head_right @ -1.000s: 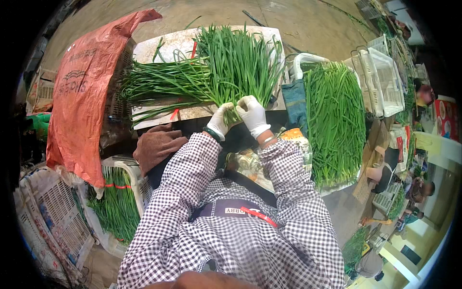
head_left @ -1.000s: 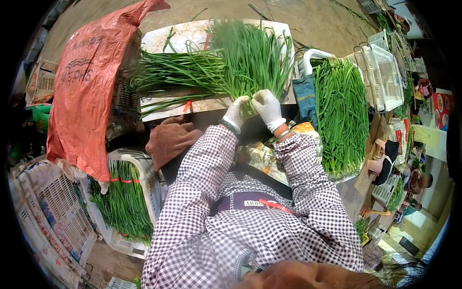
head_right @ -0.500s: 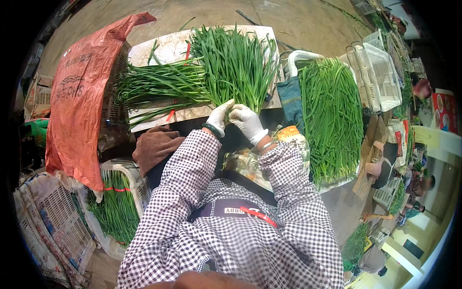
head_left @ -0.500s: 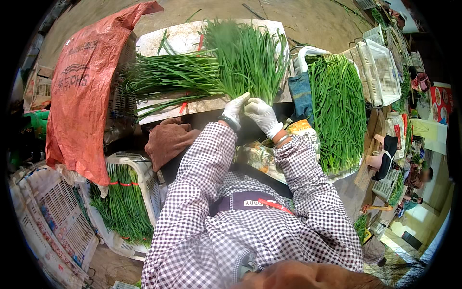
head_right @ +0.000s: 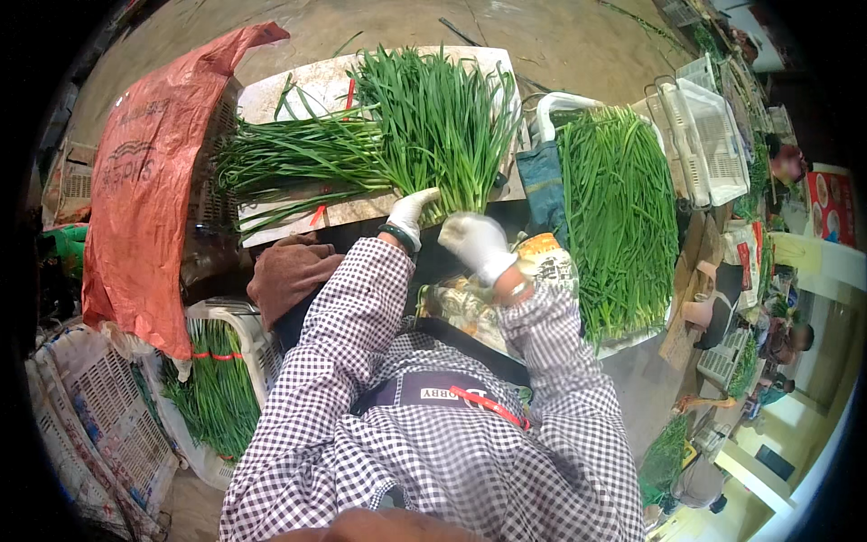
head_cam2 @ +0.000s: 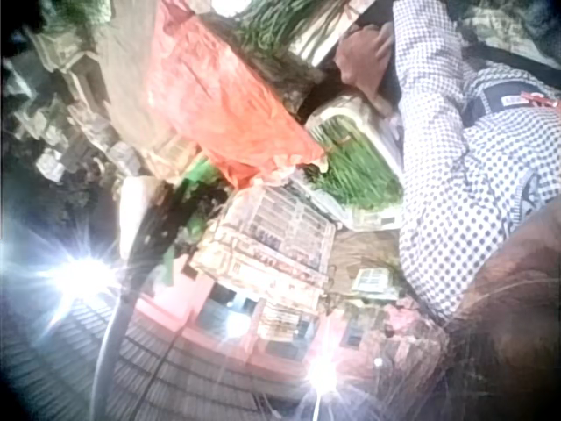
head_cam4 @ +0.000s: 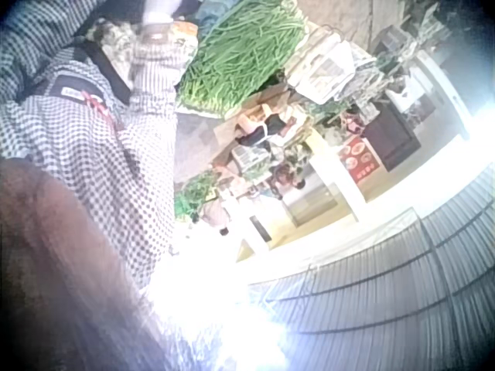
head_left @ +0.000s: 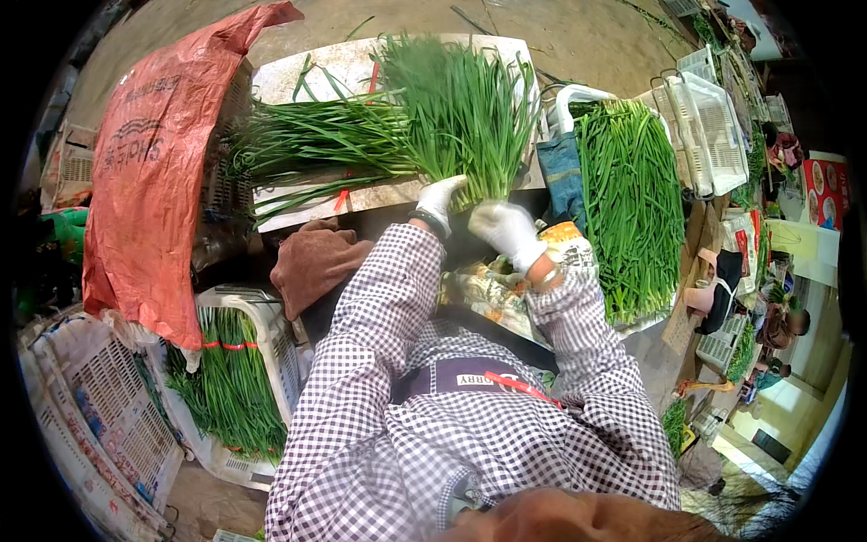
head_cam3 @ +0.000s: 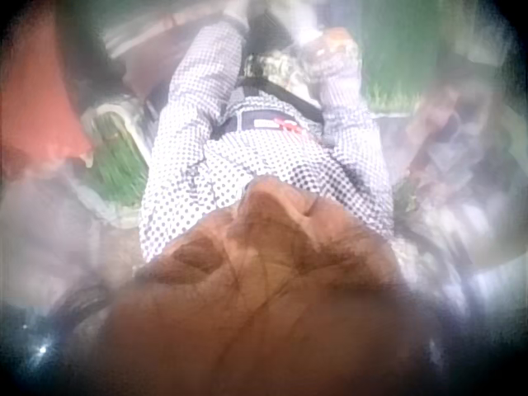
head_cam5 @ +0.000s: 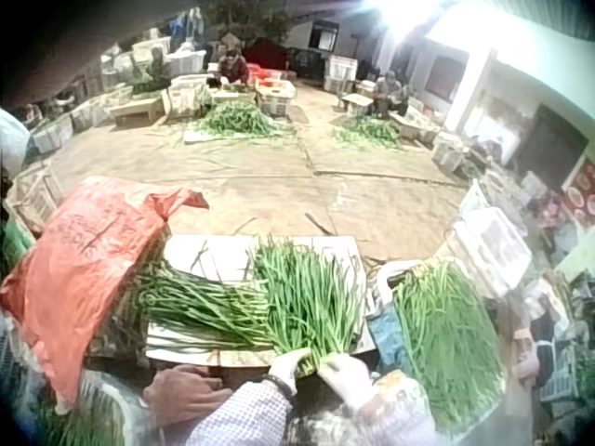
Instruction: The person, wearing gloves, gathers a bunch of green onions, aligns the ends, and ties them together using a red band at the base and a white string near the middle before placing the bundle into a container.
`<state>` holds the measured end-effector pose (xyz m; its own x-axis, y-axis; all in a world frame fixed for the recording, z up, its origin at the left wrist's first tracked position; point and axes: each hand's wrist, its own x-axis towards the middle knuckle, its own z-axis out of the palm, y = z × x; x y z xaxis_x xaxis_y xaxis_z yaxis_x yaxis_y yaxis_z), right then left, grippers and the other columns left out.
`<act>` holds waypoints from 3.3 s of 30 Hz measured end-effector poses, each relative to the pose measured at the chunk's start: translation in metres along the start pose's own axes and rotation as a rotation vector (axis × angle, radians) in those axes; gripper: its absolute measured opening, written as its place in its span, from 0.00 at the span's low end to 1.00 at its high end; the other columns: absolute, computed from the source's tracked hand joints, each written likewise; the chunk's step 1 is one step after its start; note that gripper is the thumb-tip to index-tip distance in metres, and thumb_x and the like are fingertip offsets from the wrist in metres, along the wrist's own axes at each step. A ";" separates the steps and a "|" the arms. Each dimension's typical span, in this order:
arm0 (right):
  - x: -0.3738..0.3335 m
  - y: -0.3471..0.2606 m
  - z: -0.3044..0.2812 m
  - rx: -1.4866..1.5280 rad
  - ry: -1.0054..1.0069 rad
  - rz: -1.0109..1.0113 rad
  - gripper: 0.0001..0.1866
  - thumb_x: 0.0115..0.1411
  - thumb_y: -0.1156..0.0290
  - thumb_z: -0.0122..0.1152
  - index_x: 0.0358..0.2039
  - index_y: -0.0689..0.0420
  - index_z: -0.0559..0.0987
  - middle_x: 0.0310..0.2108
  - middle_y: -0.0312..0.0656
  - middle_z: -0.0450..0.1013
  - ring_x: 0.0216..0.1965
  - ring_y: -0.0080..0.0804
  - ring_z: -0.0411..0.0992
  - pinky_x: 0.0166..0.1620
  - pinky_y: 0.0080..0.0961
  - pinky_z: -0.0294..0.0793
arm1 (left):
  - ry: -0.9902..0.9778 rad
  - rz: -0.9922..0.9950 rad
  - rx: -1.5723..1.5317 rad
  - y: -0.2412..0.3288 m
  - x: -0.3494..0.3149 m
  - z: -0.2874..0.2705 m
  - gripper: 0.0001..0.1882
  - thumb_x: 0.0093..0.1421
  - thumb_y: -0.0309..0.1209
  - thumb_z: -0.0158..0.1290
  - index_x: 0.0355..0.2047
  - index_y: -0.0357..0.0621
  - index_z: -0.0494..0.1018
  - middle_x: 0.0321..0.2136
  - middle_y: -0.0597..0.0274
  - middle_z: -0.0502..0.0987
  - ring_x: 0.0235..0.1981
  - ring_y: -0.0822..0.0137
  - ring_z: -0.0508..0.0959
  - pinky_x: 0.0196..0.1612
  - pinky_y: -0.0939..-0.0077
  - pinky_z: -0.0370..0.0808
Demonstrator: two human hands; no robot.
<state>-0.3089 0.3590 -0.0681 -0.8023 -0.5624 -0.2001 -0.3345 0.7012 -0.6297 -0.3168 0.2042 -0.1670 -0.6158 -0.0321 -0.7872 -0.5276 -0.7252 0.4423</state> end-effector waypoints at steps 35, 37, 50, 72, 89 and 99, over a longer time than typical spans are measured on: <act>0.042 0.034 0.006 0.186 0.306 -0.229 0.09 0.52 0.80 0.65 0.35 0.57 0.78 0.34 0.42 0.75 0.35 0.35 0.75 0.40 0.24 0.74 | -0.008 -0.013 -0.106 -0.001 -0.011 0.020 0.09 0.57 0.35 0.62 0.35 0.44 0.81 0.26 0.66 0.81 0.22 0.73 0.77 0.24 0.81 0.72; 0.043 0.038 0.012 0.263 0.361 -0.216 0.09 0.54 0.79 0.65 0.36 0.59 0.78 0.34 0.39 0.75 0.35 0.29 0.74 0.40 0.22 0.73 | 0.008 0.035 -0.089 -0.006 0.000 0.017 0.09 0.56 0.32 0.62 0.35 0.40 0.81 0.27 0.64 0.81 0.21 0.72 0.77 0.23 0.81 0.71; 0.047 0.040 0.010 0.678 0.452 0.350 0.08 0.59 0.74 0.62 0.40 0.60 0.77 0.27 0.36 0.76 0.25 0.20 0.73 0.29 0.18 0.73 | 0.059 0.165 -0.013 -0.018 0.020 0.006 0.10 0.55 0.27 0.62 0.36 0.35 0.80 0.31 0.60 0.82 0.26 0.69 0.80 0.30 0.78 0.76; 0.052 0.015 0.018 0.184 0.466 0.227 0.10 0.54 0.64 0.65 0.33 0.54 0.78 0.30 0.44 0.76 0.32 0.42 0.76 0.35 0.34 0.74 | -0.131 0.058 -0.069 -0.014 0.009 0.002 0.07 0.60 0.33 0.58 0.34 0.44 0.80 0.25 0.65 0.80 0.22 0.70 0.79 0.26 0.78 0.76; 0.020 0.031 0.021 0.320 0.662 0.174 0.08 0.52 0.79 0.54 0.28 0.58 0.82 0.29 0.45 0.78 0.32 0.37 0.77 0.39 0.28 0.75 | -0.057 0.056 -0.042 -0.006 0.000 0.005 0.07 0.59 0.34 0.60 0.34 0.46 0.79 0.25 0.66 0.79 0.22 0.70 0.78 0.26 0.75 0.76; 0.037 0.035 0.011 -0.323 0.541 -0.016 0.15 0.52 0.71 0.64 0.42 0.49 0.78 0.35 0.40 0.72 0.35 0.41 0.74 0.37 0.36 0.74 | -0.098 0.046 -0.068 -0.002 -0.009 0.008 0.09 0.59 0.34 0.59 0.38 0.45 0.79 0.29 0.65 0.81 0.25 0.70 0.80 0.28 0.76 0.76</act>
<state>-0.3451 0.3578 -0.1058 -0.9042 -0.3320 0.2689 -0.4133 0.8391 -0.3536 -0.3152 0.2115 -0.1577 -0.6947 -0.0017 -0.7193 -0.4583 -0.7696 0.4446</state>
